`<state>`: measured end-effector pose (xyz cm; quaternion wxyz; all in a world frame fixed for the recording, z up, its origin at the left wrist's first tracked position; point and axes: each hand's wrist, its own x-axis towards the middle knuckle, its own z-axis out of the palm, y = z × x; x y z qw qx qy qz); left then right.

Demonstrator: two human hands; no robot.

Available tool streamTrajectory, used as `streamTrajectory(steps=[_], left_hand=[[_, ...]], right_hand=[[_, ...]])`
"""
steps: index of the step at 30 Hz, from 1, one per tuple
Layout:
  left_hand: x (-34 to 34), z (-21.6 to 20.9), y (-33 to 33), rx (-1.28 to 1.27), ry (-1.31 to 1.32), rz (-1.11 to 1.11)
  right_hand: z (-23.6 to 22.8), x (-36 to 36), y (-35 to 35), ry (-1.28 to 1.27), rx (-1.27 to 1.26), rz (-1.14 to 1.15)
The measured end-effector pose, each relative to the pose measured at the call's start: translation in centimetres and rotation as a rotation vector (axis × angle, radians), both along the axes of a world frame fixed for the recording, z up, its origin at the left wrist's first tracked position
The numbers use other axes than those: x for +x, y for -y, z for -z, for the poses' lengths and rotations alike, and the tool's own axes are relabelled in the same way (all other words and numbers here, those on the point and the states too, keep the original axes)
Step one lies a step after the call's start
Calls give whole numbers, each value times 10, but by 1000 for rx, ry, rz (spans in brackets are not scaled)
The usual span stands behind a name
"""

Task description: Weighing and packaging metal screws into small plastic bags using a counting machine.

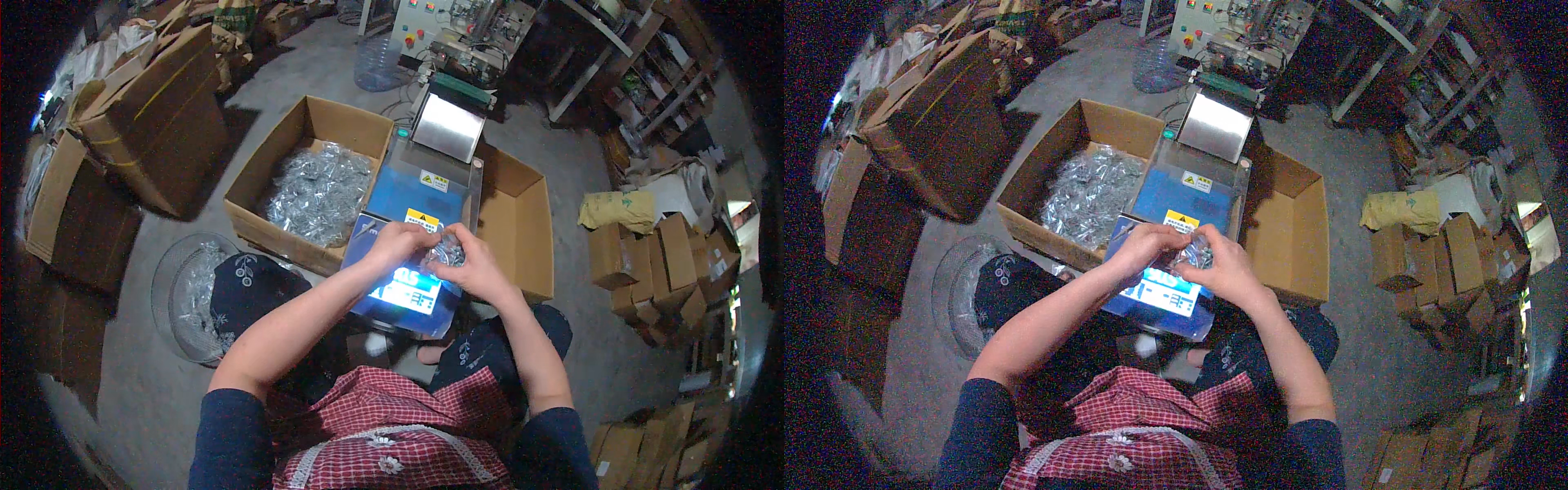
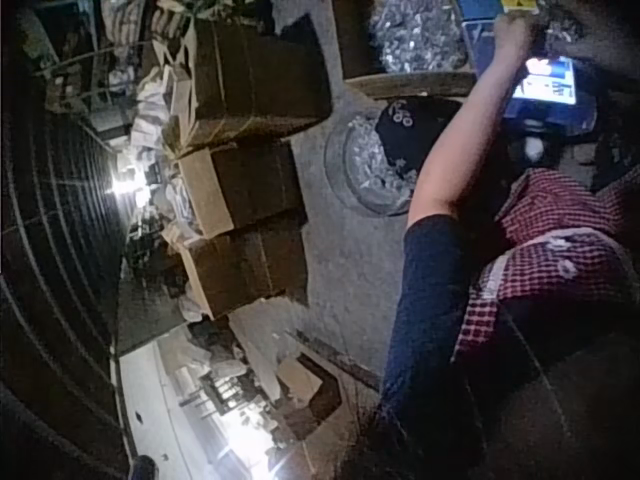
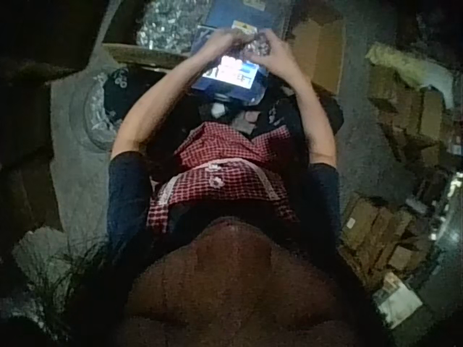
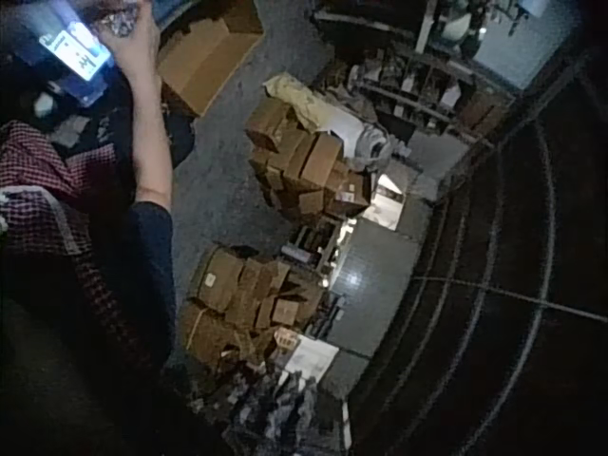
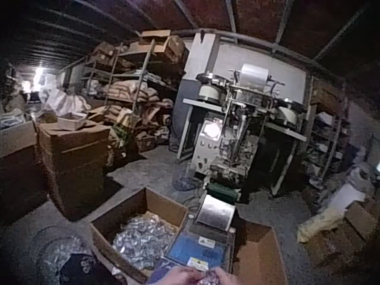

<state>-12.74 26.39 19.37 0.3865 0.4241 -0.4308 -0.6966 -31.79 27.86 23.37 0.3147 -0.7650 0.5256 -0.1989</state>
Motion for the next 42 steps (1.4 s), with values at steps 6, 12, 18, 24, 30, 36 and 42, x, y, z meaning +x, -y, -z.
streamTrajectory(steps=[6,12,18,24,30,36,42], left_hand=[[7,-2,6,-130,127,-26],[13,0,9,-246,239,41],[17,-4,3,-180,270,108],[18,6,5,-231,170,101],[20,-5,-2,-111,27,114],[14,-1,-7,-81,-51,73],[5,2,-12,-65,-87,-16]], right_hand=[[-8,3,-3,-36,-144,-40],[2,-4,1,-29,-248,-83],[-6,-2,0,65,-25,-37],[-3,4,0,-13,-205,-268],[-10,8,-4,24,-248,-281],[-9,12,-10,64,-301,-193],[-5,16,-12,166,-271,-92]])
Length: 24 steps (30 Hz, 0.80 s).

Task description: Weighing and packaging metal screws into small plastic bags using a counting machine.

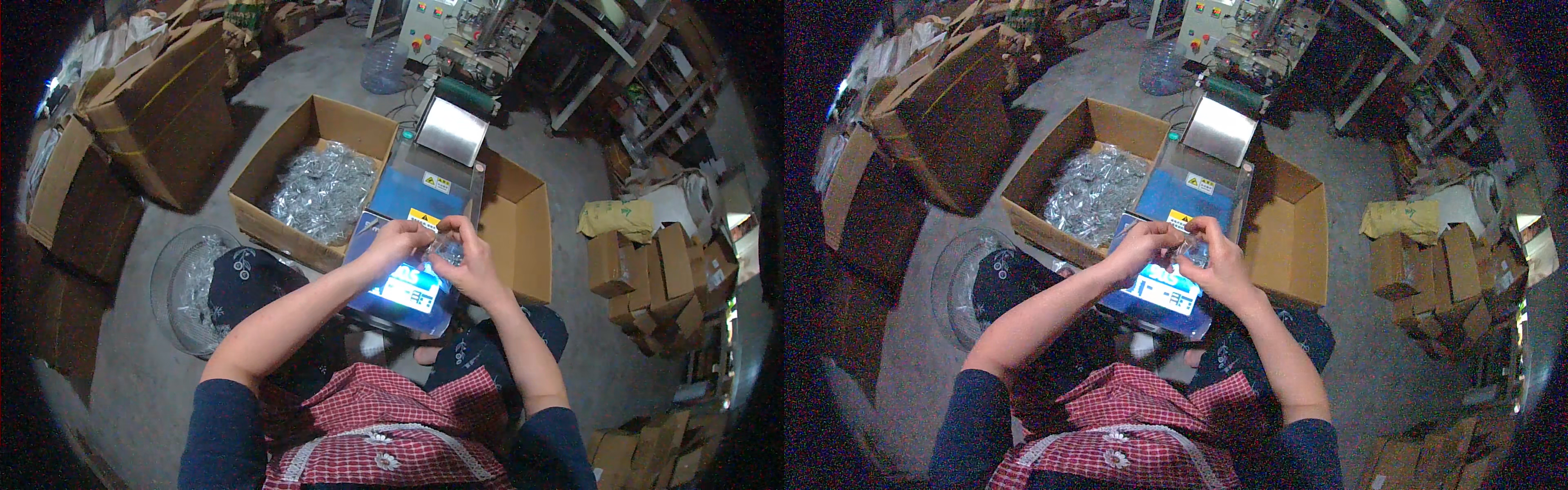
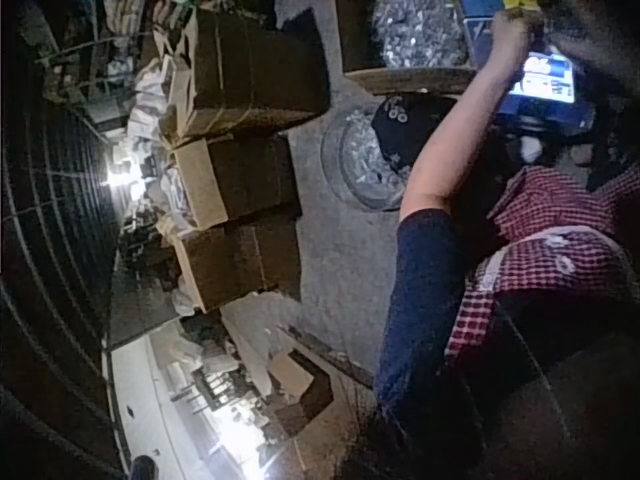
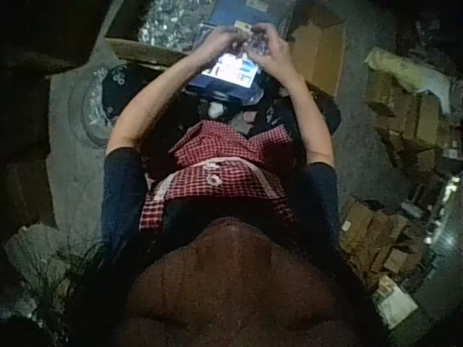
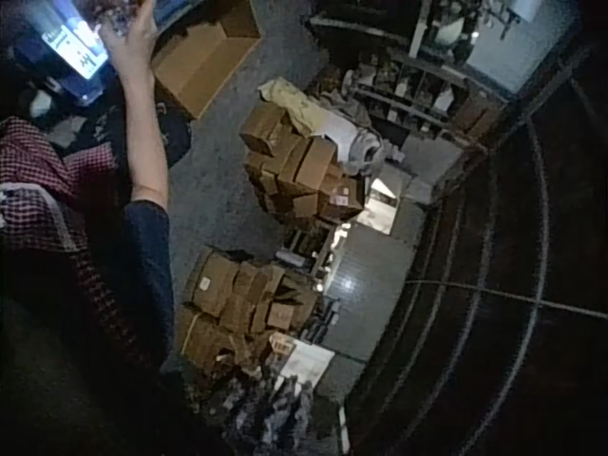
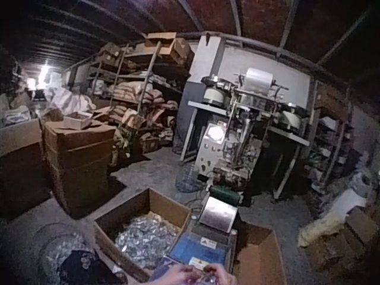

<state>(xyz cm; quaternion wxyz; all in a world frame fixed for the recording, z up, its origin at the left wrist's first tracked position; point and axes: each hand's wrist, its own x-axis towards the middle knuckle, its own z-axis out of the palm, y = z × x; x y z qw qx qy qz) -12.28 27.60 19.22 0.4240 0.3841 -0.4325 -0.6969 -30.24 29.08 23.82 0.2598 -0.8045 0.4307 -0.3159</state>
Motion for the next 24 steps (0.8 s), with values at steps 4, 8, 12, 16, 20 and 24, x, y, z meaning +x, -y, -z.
streamTrajectory(steps=[4,8,12,16,20,24], left_hand=[[-1,7,-1,-48,106,-20],[-4,8,-6,-96,120,-35],[-4,5,-10,-125,71,-44],[-2,-3,-10,-193,-4,-93],[-1,-11,-10,-178,-52,-106],[-1,-16,-12,-150,-84,-130]], right_hand=[[3,3,-4,-28,9,19],[10,2,0,-44,-88,22],[6,1,3,-38,6,46],[-2,4,1,-68,-139,111],[-9,6,-2,-84,-203,147],[-12,9,-4,-90,-289,98]])
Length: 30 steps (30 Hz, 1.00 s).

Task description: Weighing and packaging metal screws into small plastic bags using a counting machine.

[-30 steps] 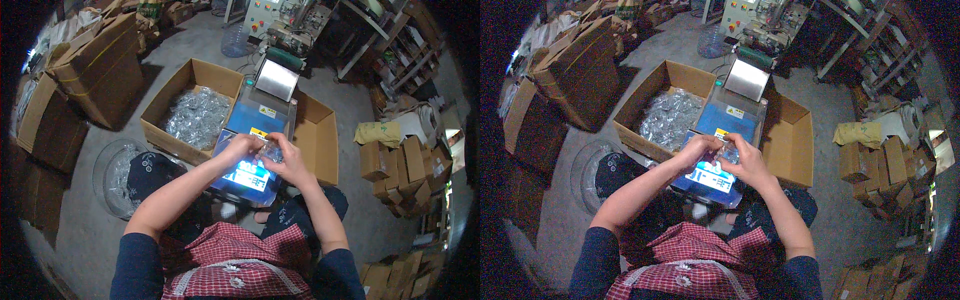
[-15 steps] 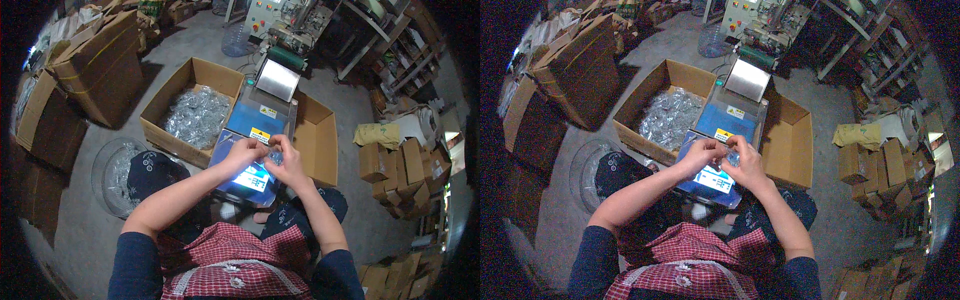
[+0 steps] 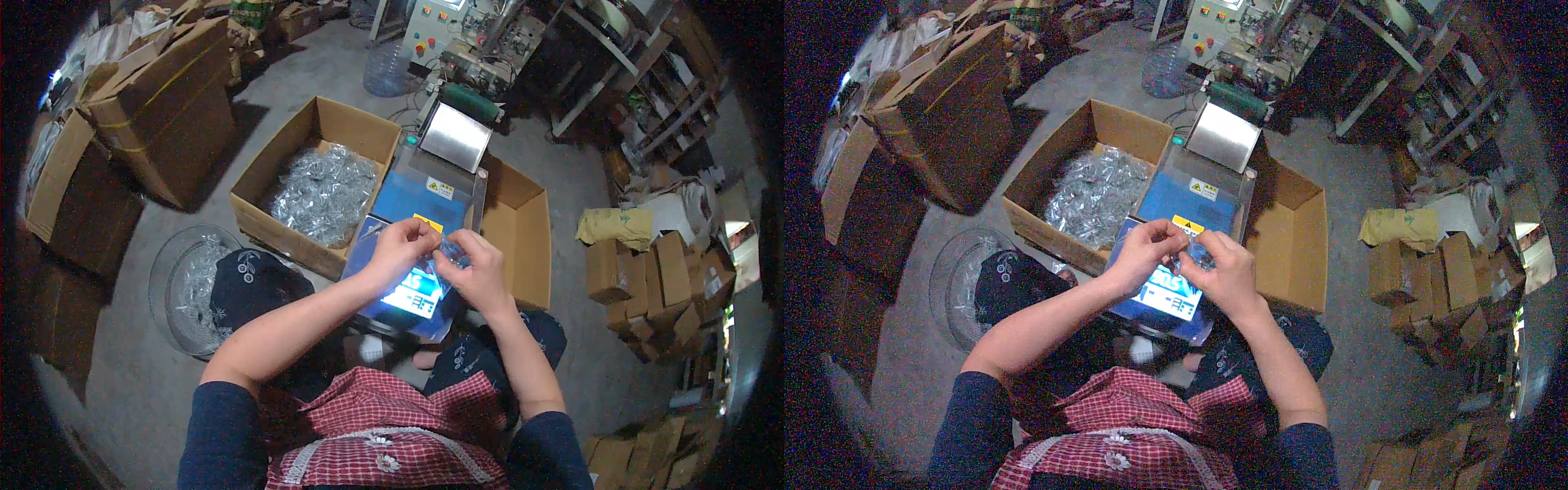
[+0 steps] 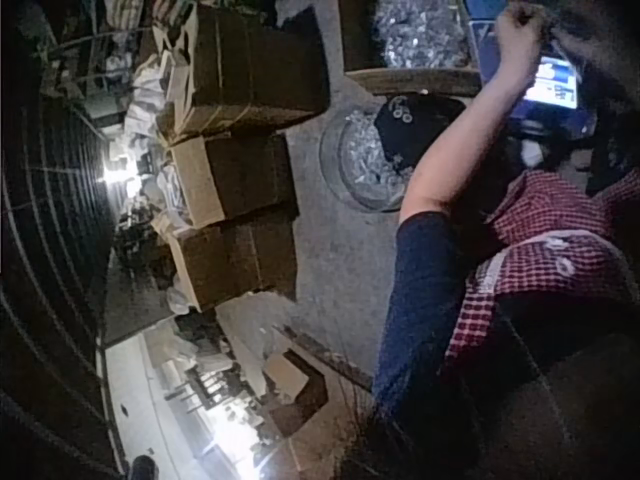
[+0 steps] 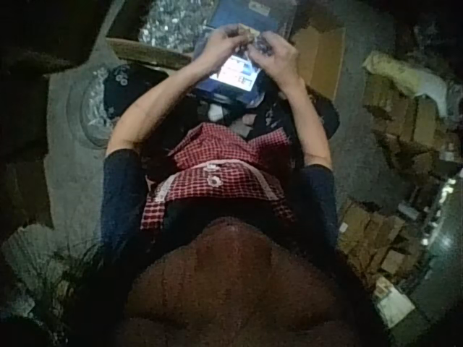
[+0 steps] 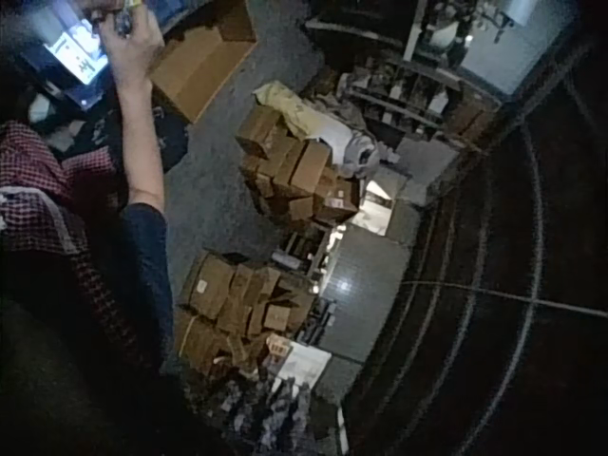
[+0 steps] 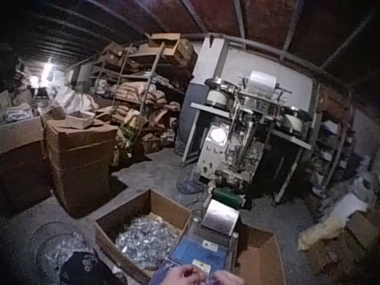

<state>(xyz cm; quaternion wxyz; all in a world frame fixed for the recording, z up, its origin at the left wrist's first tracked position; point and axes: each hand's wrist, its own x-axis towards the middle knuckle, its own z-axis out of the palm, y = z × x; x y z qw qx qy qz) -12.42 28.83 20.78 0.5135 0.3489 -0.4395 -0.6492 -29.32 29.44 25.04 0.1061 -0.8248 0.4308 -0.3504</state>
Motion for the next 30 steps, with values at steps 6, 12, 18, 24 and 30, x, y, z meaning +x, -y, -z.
streamTrajectory(steps=[6,12,18,24,30], left_hand=[[-2,1,-3,-20,-22,0],[-2,3,-4,-32,-31,32],[0,6,-7,-70,-2,5],[-5,2,-7,-43,-21,26],[-18,-9,29,3,204,143]], right_hand=[[-2,0,2,14,-84,-69],[-3,-2,2,-59,-211,-144],[0,-1,3,-52,-270,-180],[-5,-2,3,5,-311,-188],[6,-33,14,-101,-603,-166]])
